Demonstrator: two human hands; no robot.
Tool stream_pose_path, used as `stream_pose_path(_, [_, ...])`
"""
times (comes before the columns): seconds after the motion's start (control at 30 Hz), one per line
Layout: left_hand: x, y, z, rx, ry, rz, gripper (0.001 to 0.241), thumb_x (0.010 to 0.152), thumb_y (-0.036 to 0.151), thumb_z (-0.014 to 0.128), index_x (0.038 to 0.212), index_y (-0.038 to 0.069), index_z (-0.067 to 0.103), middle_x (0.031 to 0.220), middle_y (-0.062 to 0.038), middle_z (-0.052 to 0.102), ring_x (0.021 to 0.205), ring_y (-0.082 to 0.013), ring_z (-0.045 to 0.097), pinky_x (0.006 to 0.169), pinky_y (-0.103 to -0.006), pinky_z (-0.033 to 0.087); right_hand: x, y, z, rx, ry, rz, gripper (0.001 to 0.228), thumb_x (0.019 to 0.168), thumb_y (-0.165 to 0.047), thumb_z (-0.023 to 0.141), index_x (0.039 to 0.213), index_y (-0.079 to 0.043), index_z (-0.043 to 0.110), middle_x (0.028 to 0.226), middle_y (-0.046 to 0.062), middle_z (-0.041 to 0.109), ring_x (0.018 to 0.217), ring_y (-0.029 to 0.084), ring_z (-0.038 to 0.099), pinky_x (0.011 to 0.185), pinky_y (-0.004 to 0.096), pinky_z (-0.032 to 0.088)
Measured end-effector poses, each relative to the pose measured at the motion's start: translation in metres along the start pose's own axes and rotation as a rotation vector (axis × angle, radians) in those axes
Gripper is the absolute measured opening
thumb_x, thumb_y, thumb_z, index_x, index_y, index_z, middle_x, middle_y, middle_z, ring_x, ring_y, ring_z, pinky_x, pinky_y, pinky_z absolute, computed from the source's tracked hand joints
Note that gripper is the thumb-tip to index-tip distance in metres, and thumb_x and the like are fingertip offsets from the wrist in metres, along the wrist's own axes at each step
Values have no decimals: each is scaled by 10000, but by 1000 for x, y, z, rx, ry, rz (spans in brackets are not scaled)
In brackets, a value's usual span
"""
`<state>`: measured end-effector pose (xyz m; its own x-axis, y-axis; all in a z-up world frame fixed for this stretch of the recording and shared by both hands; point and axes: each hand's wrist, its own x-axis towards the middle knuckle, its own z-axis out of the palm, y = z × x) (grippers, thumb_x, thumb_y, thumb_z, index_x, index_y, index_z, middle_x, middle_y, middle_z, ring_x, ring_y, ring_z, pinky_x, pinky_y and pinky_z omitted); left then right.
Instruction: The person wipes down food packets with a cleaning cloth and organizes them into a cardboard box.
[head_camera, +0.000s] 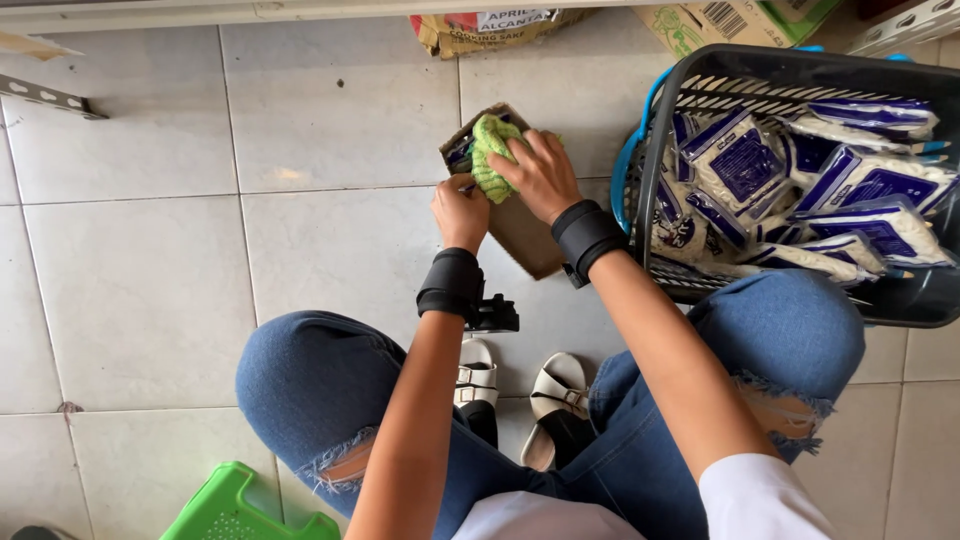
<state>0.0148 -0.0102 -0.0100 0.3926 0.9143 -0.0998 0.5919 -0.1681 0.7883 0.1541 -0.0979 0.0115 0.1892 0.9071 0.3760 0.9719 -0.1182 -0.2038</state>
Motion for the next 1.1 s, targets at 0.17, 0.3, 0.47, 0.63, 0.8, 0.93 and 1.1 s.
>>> stream_pose_path(0.17, [-4,13,-5,-6,50,38,109,801,66,724,906,58,754,940,-168,710,861,-371,702,784,-440,561,8,-3,-8,-11,149,158,498,785,-12,822,1202,-155,589,1083,110,646,1022,334,607,905,490,501])
stream_pose_path(0.3, [-8,47,-22,153,21,-50,107,857,124,763,894,83,672,1055,-112,604,925,-353,635,762,-468,523,15,0,-14,131,127,402,687,667,31,829,1250,-162,520,1152,176,619,1050,426,607,843,523,510])
stream_pose_path(0.47, [5,38,-24,311,97,53,141,847,101,759,870,79,621,1104,-109,503,1030,-335,553,737,-474,516,11,3,4,293,6,474,693,731,122,752,1318,-171,528,1174,192,651,997,434,655,772,512,558])
stream_pose_path(0.63, [22,38,-28,370,78,37,73,836,42,695,864,84,643,1136,-117,484,1008,-352,521,730,-478,541,-1,-19,18,25,-48,406,590,804,121,661,1273,-237,639,1038,205,678,763,371,711,533,450,569])
stream_pose_path(0.8, [16,31,-28,421,37,99,154,837,-6,651,968,72,676,1196,-140,460,1052,-392,476,732,-467,547,13,-29,4,-144,-121,369,459,867,17,669,1236,-255,657,1010,204,669,742,340,700,474,407,559])
stream_pose_path(0.93, [14,38,-35,515,-2,222,344,705,-31,650,1002,118,741,1189,-160,431,1024,-404,436,781,-490,520,8,-24,16,-203,-78,326,517,781,6,671,1200,-294,713,1045,227,667,694,302,674,446,365,557])
stream_pose_path(1.1, [13,22,-22,601,43,278,236,760,-6,676,957,108,739,1196,-136,445,1020,-387,449,727,-485,534,-6,-25,29,-236,-78,357,347,826,-55,707,1119,-235,740,966,189,657,700,287,678,490,369,562])
